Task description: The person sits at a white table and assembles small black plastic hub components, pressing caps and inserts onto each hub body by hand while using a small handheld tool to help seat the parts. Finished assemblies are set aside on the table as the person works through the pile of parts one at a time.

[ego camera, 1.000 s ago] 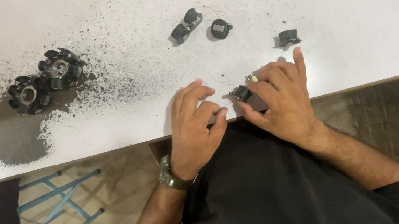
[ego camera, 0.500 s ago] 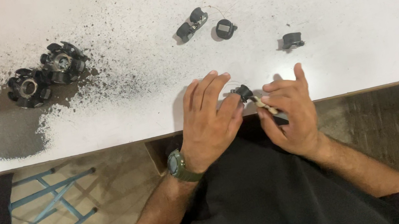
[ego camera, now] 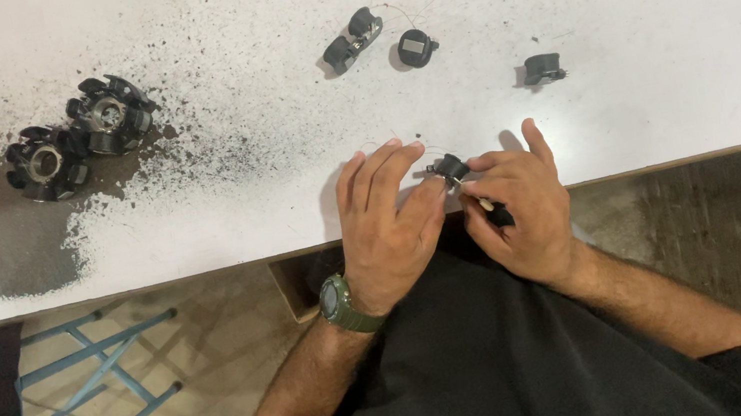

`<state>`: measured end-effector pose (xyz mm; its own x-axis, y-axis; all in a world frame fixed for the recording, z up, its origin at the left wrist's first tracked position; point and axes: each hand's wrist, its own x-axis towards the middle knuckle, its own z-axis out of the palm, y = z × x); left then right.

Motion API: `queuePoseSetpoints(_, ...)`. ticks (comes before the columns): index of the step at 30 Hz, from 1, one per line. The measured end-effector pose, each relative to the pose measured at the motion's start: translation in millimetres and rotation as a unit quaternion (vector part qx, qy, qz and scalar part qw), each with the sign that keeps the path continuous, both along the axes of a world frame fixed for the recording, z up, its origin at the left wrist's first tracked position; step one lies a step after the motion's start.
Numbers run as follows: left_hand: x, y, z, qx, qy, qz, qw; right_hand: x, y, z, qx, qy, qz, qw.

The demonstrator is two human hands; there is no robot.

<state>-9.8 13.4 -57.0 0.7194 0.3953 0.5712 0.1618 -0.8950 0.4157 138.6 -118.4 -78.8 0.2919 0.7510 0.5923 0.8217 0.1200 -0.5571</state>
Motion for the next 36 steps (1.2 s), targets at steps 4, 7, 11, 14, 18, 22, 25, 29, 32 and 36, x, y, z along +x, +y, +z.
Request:
queuePoseSetpoints(4,-0.5,0.7,-3.2,0.008,0.003,-0.01,1.0,0.5,0.7,0.5,-0.006,-0.002,0.001,1.0)
queuePoseSetpoints(7,0.4,1.1,-3.4,0.025,0.019,-0.018,0.999,1.9,1.4,1.2,-0.007,-0.006,0.008,1.0)
queuePoseSetpoints(11,0.6,0.2,-0.2,0.038,0.001,-0.021,0.999,2.7,1.6,2.9,-0.005,-0.003,0.009,1.0)
queuePoseSetpoints(14,2.4,-0.7,2.1,0.038,-0.009,0.006,0.999,2.5,2.0,4.2,-0.006,-0.003,0.007,1.0)
queuePoseSetpoints(18,4.3,-1.1,3.5,-0.015,0.015,0.034,0.999,1.6,3.1,4.4,-0.011,0.003,0.003,1.0)
queuePoseSetpoints(22,3.9,0.2,3.5,-0.047,0.057,0.025,0.997,1.1,3.3,2.1,-0.007,-0.015,-0.004,1.0)
queuePoseSetpoints(25,3.9,1.2,3.3,-0.059,0.056,0.019,0.997,1.7,1.6,-0.3,0.013,-0.028,0.022,0.999)
queuePoseSetpoints(29,2.7,3.0,3.2,-0.08,0.064,0.011,0.995,2.6,2.0,-4.3,0.032,-0.023,0.073,0.997)
queuePoseSetpoints(32,1.4,4.4,2.5,-0.091,0.063,0.001,0.994,2.0,3.6,-5.8,0.033,-0.034,0.059,0.997)
queuePoseSetpoints(36,-0.6,5.0,1.1,-0.096,0.053,-0.006,0.994,-0.8,5.3,-3.7,0.021,-0.053,0.036,0.998)
